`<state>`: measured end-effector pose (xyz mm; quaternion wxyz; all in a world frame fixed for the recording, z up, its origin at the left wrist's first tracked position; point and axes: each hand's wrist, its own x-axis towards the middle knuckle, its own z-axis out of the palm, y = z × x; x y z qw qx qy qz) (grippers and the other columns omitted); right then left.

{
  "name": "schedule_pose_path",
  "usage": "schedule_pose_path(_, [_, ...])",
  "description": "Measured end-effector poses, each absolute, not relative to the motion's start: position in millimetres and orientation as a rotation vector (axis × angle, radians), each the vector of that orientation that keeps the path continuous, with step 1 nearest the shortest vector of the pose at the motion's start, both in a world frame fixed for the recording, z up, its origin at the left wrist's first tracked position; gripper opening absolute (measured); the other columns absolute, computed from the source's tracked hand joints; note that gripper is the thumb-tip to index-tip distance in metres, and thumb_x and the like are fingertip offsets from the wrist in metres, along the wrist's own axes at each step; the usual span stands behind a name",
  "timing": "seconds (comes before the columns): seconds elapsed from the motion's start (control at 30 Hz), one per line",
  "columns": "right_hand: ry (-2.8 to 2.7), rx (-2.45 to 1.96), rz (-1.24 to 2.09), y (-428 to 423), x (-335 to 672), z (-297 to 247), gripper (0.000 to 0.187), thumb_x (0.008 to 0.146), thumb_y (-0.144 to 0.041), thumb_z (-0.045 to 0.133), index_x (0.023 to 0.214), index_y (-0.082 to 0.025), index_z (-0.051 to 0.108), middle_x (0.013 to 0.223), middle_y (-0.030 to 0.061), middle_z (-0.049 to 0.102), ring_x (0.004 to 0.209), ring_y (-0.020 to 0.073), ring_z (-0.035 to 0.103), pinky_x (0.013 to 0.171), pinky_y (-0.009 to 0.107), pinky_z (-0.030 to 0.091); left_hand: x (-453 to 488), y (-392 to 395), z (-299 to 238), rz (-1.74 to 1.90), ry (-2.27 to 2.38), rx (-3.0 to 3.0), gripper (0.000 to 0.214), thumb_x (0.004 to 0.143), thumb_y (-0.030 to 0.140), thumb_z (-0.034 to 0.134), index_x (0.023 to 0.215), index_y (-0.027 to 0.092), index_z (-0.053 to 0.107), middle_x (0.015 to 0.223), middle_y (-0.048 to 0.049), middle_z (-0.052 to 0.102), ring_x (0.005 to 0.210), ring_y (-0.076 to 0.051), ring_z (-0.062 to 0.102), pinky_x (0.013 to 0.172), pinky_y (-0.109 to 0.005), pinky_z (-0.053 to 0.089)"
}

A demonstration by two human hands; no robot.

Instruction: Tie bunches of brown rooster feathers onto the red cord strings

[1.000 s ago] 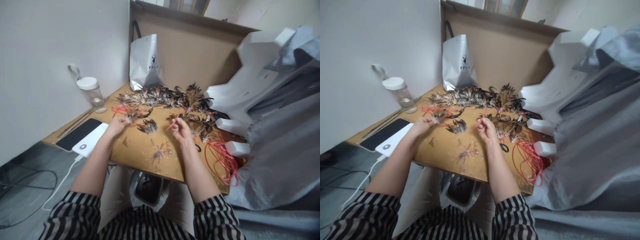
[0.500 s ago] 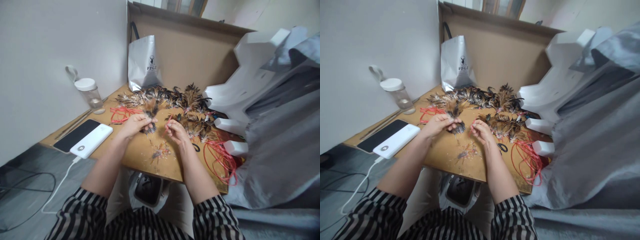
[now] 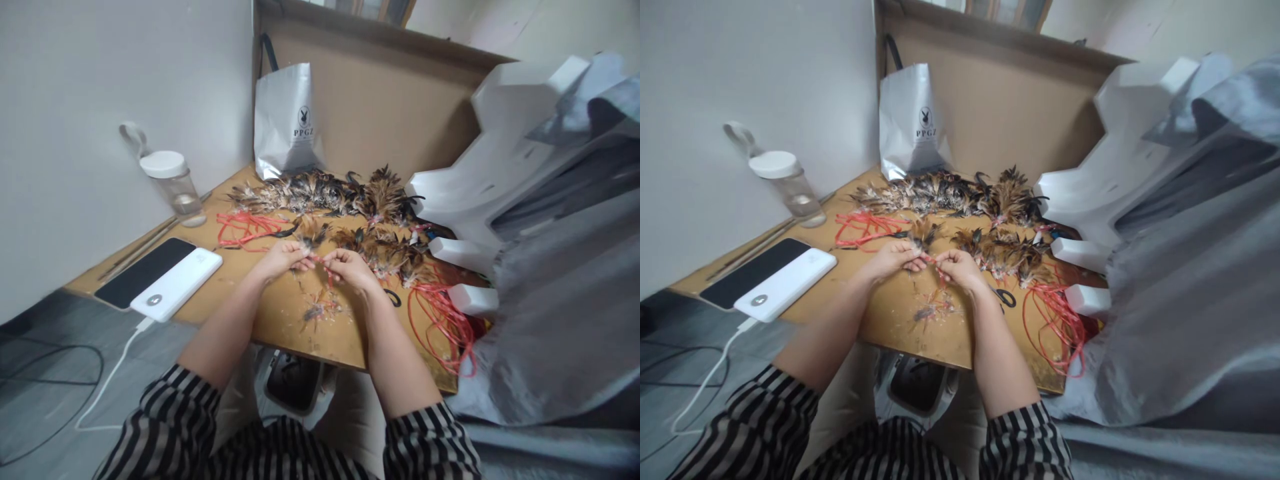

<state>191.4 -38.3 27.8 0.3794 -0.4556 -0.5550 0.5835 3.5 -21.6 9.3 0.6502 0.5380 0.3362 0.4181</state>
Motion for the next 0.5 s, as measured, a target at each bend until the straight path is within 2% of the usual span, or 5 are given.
schedule_pose_path(0.2, [-1.332, -1.134, 1.526, -35.3, 188.1, 18.9, 0.024, 0.06, -0.029, 0.064, 0.076, -0.016, 0.052, 0.058, -0.0017, 0.06, 0.034, 0.0045, 0.042, 0.029, 0.015, 0.025, 7.1, -20.5, 4.3, 1.009, 0.831, 1.24, 0.028, 0.067, 0.034, 0.065, 0.075, 0.007, 0.063, 0.061, -0.0056, 0.063, 0.05, -0.008, 0.056, 0.054, -0.02, 0.045])
schedule_pose_path(0.37, [-1.281, -1.115, 1.565, -36.2, 184.9, 19.2, 0.026, 0.059, -0.032, 0.067, 0.075, -0.014, 0.055, 0.051, -0.0042, 0.053, 0.036, 0.0045, 0.04, 0.034, 0.017, 0.027, 7.0, -20.8, 3.1, 1.081, 0.901, 1.271, 0.026, 0.068, 0.034, 0.063, 0.073, 0.008, 0.062, 0.055, -0.0026, 0.06, 0.045, -0.007, 0.052, 0.048, -0.018, 0.041])
schedule_pose_path(0.5, [-1.48, -1.16, 1.501, -39.2, 185.8, 20.9, 0.033, 0.058, -0.037, 0.068, 0.078, -0.012, 0.061, 0.048, -0.0056, 0.048, 0.039, 0.0039, 0.035, 0.04, 0.019, 0.028, 8.1, -21.4, 2.2, 1.085, 0.931, 1.309, 0.024, 0.069, 0.032, 0.061, 0.073, 0.009, 0.061, 0.054, -0.0018, 0.059, 0.044, -0.006, 0.051, 0.047, -0.018, 0.041])
